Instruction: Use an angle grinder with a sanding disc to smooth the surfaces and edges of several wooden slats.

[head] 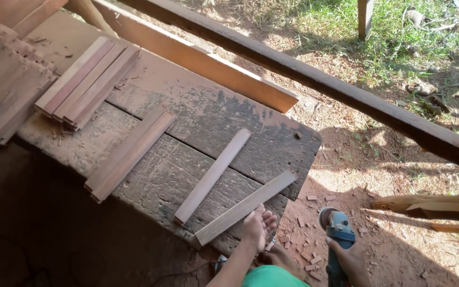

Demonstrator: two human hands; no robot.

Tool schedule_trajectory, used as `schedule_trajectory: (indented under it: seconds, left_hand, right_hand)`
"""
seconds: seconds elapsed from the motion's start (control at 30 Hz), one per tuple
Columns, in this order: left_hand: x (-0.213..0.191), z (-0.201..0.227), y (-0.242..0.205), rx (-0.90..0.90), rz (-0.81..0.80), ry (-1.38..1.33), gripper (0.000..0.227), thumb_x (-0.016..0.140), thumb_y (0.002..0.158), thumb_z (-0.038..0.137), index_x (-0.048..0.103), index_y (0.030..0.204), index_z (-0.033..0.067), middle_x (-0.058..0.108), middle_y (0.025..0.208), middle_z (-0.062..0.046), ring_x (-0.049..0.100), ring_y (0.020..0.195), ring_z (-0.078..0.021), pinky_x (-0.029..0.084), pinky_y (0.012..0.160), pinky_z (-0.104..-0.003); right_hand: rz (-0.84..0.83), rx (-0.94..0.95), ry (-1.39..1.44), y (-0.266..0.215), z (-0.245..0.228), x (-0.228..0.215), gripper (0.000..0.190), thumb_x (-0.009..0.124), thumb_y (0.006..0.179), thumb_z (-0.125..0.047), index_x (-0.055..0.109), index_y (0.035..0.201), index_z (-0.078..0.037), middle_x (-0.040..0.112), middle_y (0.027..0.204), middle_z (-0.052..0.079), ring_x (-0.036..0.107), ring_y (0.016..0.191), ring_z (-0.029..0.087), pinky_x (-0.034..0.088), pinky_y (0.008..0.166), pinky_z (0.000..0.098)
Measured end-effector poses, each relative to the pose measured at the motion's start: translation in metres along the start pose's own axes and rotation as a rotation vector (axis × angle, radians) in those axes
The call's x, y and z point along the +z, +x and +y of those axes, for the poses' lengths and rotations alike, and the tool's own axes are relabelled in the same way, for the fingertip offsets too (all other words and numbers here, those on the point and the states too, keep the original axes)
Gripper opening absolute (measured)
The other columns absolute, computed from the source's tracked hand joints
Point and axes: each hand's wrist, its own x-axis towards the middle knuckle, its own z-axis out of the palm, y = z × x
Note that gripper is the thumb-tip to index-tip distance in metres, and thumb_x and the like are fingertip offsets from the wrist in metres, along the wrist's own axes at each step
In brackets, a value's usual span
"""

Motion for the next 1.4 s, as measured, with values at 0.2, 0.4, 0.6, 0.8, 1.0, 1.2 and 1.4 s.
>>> schedule_trajectory:
  seconds: [0.2, 0.4, 0.6, 0.8, 1.0, 1.2, 1.4]
  left_hand:
    - [-0.097, 0.043, -0.009, 0.904, 0.132, 1.664, 0.047, 0.077, 0.084, 0.026, 0.062, 0.125, 0.0113, 0.069, 0.111, -0.004, 0.058, 0.089, -0.0157, 0.051, 0.075, -0.03]
    - [-0.176, 0.033, 0.008, 0.867, 0.435, 2.062, 0.065, 0.071, 0.085, 0.028, 0.049, 0.145, 0.0143, 0.062, 0.134, -0.006, 0.059, 0.116, -0.0234, 0.049, 0.099, -0.04]
    - [-0.15, 0.008, 0.005, 0.96, 0.399, 1.973, 0.061, 0.073, 0.084, 0.031, 0.056, 0.139, 0.0102, 0.066, 0.125, -0.007, 0.06, 0.11, -0.0242, 0.045, 0.095, -0.041]
    - [-0.177, 0.013, -0.011, 0.833, 0.47, 1.938, 0.069, 0.078, 0.079, 0.039, 0.056, 0.139, 0.0122, 0.066, 0.128, -0.004, 0.059, 0.116, -0.0238, 0.045, 0.1, -0.044]
    - [-0.181, 0.018, -0.021, 0.881, 0.457, 1.902, 0.062, 0.076, 0.08, 0.035, 0.059, 0.135, 0.0124, 0.068, 0.126, -0.003, 0.06, 0.111, -0.0241, 0.047, 0.095, -0.042]
    - [-0.178, 0.02, -0.028, 0.953, 0.469, 1.856, 0.06, 0.075, 0.077, 0.034, 0.059, 0.132, 0.0131, 0.066, 0.122, -0.003, 0.058, 0.109, -0.0261, 0.045, 0.096, -0.043]
    - [-0.191, 0.014, -0.013, 0.83, 0.437, 1.89, 0.064, 0.07, 0.075, 0.035, 0.055, 0.136, 0.025, 0.06, 0.124, 0.005, 0.054, 0.121, -0.0186, 0.046, 0.1, -0.041]
  right_hand:
    - [-0.16, -0.017, -0.006, 0.006, -0.029, 0.012, 0.065, 0.083, 0.077, -0.006, 0.046, 0.128, 0.011, 0.062, 0.092, 0.029, 0.067, 0.06, 0.041, 0.061, 0.05, 0.0457]
    - [-0.263, -0.102, -0.049, 0.039, -0.062, 0.036, 0.071, 0.082, 0.076, -0.015, 0.044, 0.132, 0.005, 0.064, 0.095, 0.027, 0.068, 0.064, 0.039, 0.062, 0.055, 0.0457]
    - [-0.291, -0.182, -0.179, 0.062, -0.113, 0.055, 0.076, 0.08, 0.077, -0.022, 0.04, 0.139, -0.001, 0.061, 0.1, 0.023, 0.067, 0.073, 0.037, 0.06, 0.06, 0.0461]
    - [-0.342, -0.185, -0.211, 0.077, -0.139, 0.064, 0.075, 0.079, 0.08, -0.022, 0.039, 0.14, 0.0, 0.059, 0.1, 0.025, 0.065, 0.075, 0.038, 0.06, 0.064, 0.0486]
    - [-0.394, -0.207, -0.325, 0.077, -0.137, 0.08, 0.08, 0.079, 0.079, -0.027, 0.038, 0.143, -0.003, 0.062, 0.102, 0.025, 0.068, 0.075, 0.038, 0.062, 0.064, 0.0476]
    - [-0.413, -0.323, -0.47, 0.058, -0.125, 0.099, 0.076, 0.078, 0.075, -0.035, 0.044, 0.135, -0.002, 0.066, 0.099, 0.021, 0.071, 0.077, 0.034, 0.06, 0.066, 0.0432]
    - [-0.357, -0.297, -0.592, 0.021, -0.118, 0.123, 0.095, 0.084, 0.067, -0.06, 0.047, 0.142, -0.015, 0.065, 0.123, 0.033, 0.06, 0.123, 0.05, 0.046, 0.106, 0.0572]
